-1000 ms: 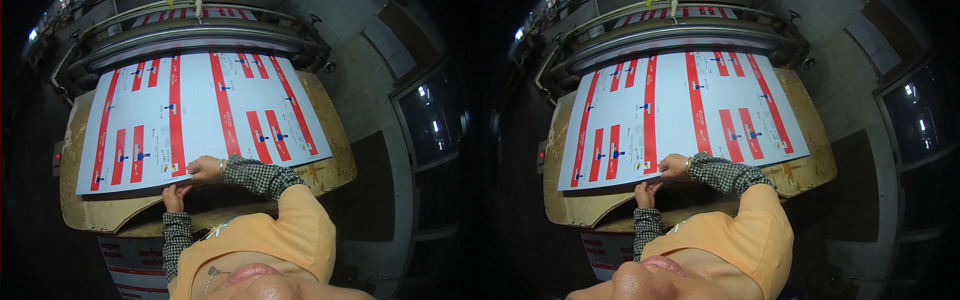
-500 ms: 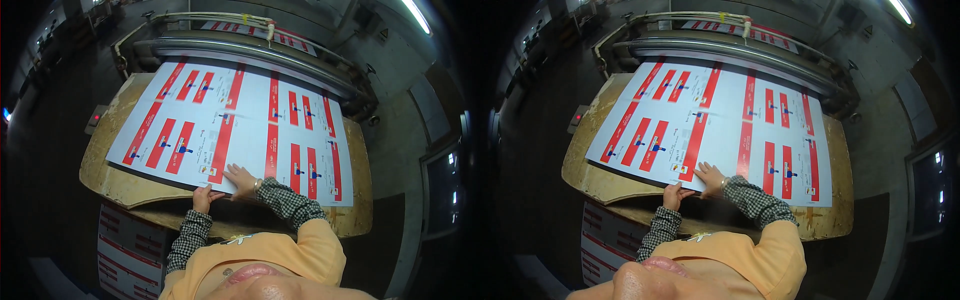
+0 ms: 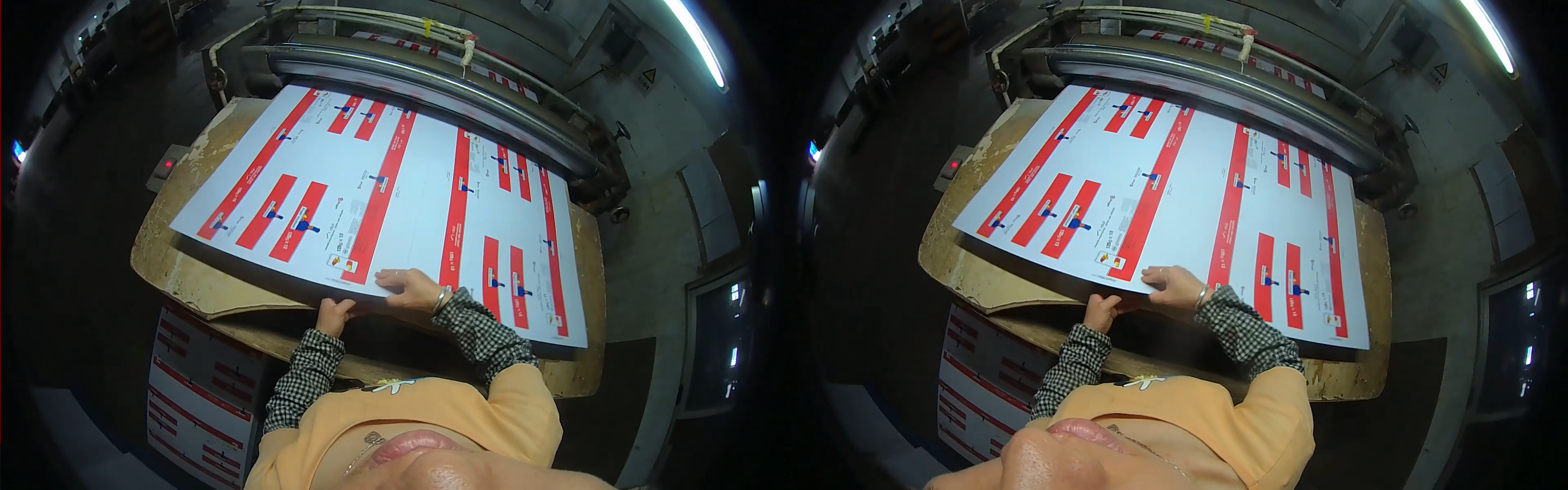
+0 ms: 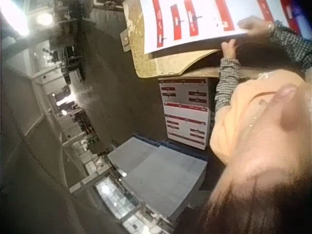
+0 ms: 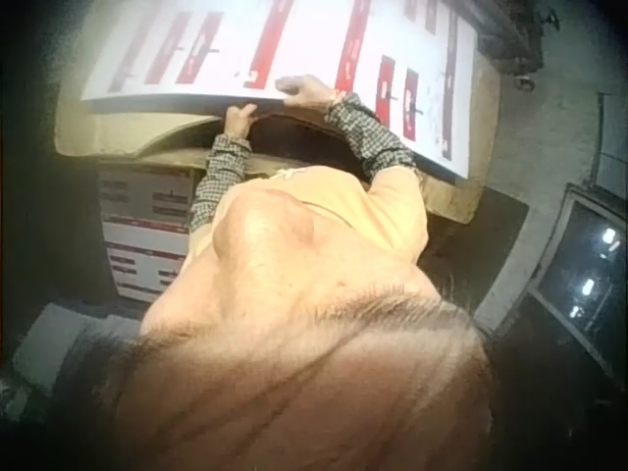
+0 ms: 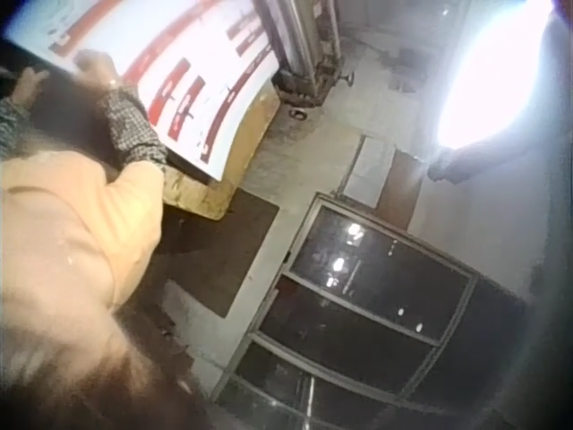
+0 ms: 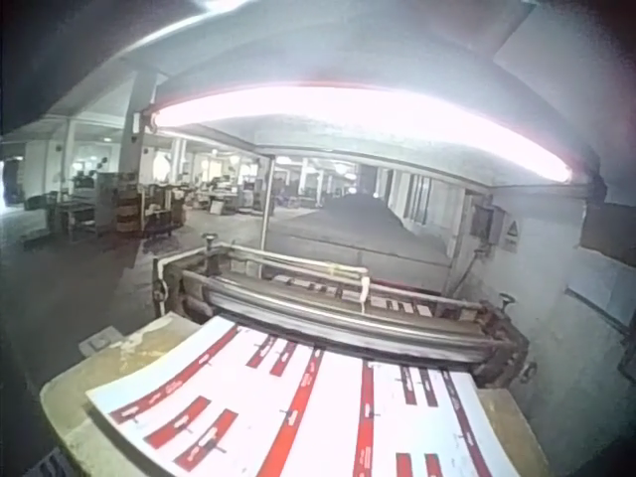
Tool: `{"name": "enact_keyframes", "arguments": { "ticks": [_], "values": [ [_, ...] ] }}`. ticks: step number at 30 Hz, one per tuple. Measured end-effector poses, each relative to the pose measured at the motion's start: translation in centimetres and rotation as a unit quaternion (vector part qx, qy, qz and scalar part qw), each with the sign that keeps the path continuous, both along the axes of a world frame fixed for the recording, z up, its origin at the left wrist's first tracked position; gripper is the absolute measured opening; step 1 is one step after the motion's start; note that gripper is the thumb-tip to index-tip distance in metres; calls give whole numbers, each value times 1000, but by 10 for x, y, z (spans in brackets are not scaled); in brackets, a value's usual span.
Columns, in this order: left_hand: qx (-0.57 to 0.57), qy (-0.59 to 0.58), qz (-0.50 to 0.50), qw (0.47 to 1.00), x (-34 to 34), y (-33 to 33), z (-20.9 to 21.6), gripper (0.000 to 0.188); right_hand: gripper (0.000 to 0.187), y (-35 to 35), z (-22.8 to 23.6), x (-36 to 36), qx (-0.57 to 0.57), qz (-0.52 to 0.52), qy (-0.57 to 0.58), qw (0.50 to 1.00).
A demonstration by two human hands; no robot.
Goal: Sorting and stacking large printed plastic or paper sheets at a production machine.
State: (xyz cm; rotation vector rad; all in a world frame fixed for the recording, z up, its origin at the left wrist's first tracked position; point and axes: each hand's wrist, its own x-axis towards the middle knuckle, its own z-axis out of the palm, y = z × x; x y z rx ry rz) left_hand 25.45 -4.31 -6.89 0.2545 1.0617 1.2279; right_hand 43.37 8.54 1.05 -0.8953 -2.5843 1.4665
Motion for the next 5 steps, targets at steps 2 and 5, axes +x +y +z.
{"name": "enact_keyframes", "arguments": {
  "ticks": [2, 5],
  "values": [
    [-9, 21, -15, 1000, 0, 6, 11, 22, 42, -5, -12, 1, -25, -18, -8, 999],
    [16, -39, -5, 999, 1, 6, 17, 27, 44, -10, -24, -2, -30, -25, -10, 999]
  ]
}}
